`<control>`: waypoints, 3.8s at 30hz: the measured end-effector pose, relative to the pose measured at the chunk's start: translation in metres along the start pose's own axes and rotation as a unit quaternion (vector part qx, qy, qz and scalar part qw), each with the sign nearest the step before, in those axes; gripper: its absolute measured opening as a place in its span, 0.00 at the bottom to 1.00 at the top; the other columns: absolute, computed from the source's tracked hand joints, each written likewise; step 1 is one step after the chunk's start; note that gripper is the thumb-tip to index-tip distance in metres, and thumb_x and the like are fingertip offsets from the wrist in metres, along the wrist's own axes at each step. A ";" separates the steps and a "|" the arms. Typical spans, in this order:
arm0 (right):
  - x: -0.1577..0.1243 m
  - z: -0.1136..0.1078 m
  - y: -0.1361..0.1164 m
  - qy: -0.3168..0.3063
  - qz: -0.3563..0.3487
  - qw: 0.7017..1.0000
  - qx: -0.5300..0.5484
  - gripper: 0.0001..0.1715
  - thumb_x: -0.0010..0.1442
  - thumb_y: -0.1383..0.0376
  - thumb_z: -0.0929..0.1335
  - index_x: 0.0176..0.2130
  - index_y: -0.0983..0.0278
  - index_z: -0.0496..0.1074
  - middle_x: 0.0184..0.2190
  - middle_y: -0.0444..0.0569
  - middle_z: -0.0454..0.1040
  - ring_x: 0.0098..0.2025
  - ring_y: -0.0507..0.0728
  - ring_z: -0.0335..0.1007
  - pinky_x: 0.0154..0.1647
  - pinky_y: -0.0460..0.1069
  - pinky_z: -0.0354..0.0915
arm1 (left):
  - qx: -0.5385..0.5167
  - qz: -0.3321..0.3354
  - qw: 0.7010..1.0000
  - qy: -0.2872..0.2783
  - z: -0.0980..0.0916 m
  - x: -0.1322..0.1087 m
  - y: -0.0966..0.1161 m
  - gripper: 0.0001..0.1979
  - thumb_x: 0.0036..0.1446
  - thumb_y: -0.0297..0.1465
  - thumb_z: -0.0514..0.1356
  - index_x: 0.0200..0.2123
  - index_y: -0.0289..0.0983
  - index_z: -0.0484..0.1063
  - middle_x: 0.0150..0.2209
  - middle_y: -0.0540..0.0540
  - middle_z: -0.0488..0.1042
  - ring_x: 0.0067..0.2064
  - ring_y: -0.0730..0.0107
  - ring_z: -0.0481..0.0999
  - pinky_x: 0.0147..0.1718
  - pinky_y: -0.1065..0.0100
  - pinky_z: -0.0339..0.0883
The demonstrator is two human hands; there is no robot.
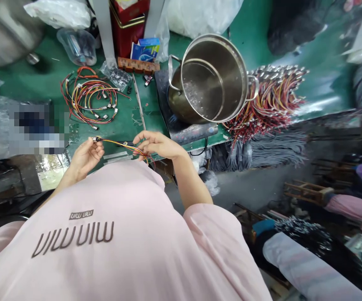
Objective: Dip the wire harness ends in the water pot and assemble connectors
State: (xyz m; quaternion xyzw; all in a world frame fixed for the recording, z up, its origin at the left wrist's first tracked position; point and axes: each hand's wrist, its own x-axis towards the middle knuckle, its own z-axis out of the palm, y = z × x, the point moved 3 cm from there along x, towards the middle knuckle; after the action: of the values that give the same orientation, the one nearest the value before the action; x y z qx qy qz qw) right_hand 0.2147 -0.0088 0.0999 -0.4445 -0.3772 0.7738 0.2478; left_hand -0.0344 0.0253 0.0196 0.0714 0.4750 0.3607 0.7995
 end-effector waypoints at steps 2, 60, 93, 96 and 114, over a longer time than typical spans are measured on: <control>0.000 -0.002 -0.001 0.000 0.005 1.000 -0.006 0.17 0.55 0.70 0.68 0.46 0.66 0.67 0.36 0.50 0.81 0.32 0.54 0.79 0.34 0.46 0.71 | 0.001 -0.002 1.000 0.010 -0.001 0.002 0.000 0.11 0.60 0.33 0.62 0.27 0.33 0.72 0.23 0.50 0.77 0.24 0.79 0.76 0.26 0.78 0.73; 0.011 -0.022 0.047 0.086 -0.016 0.924 -0.372 0.10 0.55 0.62 0.67 0.30 0.64 0.77 0.30 0.48 0.77 0.33 0.55 0.71 0.38 0.50 0.64 | 0.056 0.003 0.998 -0.013 -0.011 0.015 -0.010 0.10 0.56 0.34 0.66 0.32 0.33 0.73 0.28 0.46 0.80 0.30 0.74 0.80 0.34 0.73 0.74; 0.032 0.057 0.011 0.175 -0.131 0.863 -0.456 0.06 0.59 0.68 0.64 0.34 0.63 0.71 0.30 0.46 0.74 0.31 0.52 0.67 0.34 0.47 0.60 | 0.191 0.059 0.972 -0.125 0.017 -0.015 -0.011 0.19 0.46 0.40 0.71 0.39 0.35 0.78 0.31 0.45 0.81 0.32 0.69 0.80 0.38 0.68 0.73; 0.033 0.057 0.014 0.202 -0.158 0.840 -0.478 0.06 0.59 0.69 0.63 0.33 0.63 0.70 0.31 0.48 0.73 0.31 0.53 0.66 0.33 0.47 0.60 | 0.190 0.061 0.972 -0.127 0.017 -0.014 -0.013 0.20 0.45 0.41 0.71 0.39 0.35 0.78 0.31 0.46 0.81 0.32 0.69 0.80 0.37 0.68 0.74; 0.039 0.044 0.022 0.180 -0.136 0.934 -0.277 0.05 0.59 0.64 0.65 0.36 0.63 0.68 0.29 0.43 0.71 0.27 0.49 0.65 0.27 0.45 0.60 | 0.160 0.040 0.983 -0.086 0.020 -0.012 -0.016 0.22 0.40 0.43 0.73 0.32 0.33 0.74 0.28 0.47 0.80 0.28 0.73 0.79 0.32 0.71 0.74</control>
State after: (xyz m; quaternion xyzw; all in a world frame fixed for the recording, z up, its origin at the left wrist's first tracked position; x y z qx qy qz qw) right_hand 0.1559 -0.0100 0.0767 -0.5717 -0.5827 0.5048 0.2807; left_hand -0.0137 0.0100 0.0314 0.2480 0.4531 0.3038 0.8006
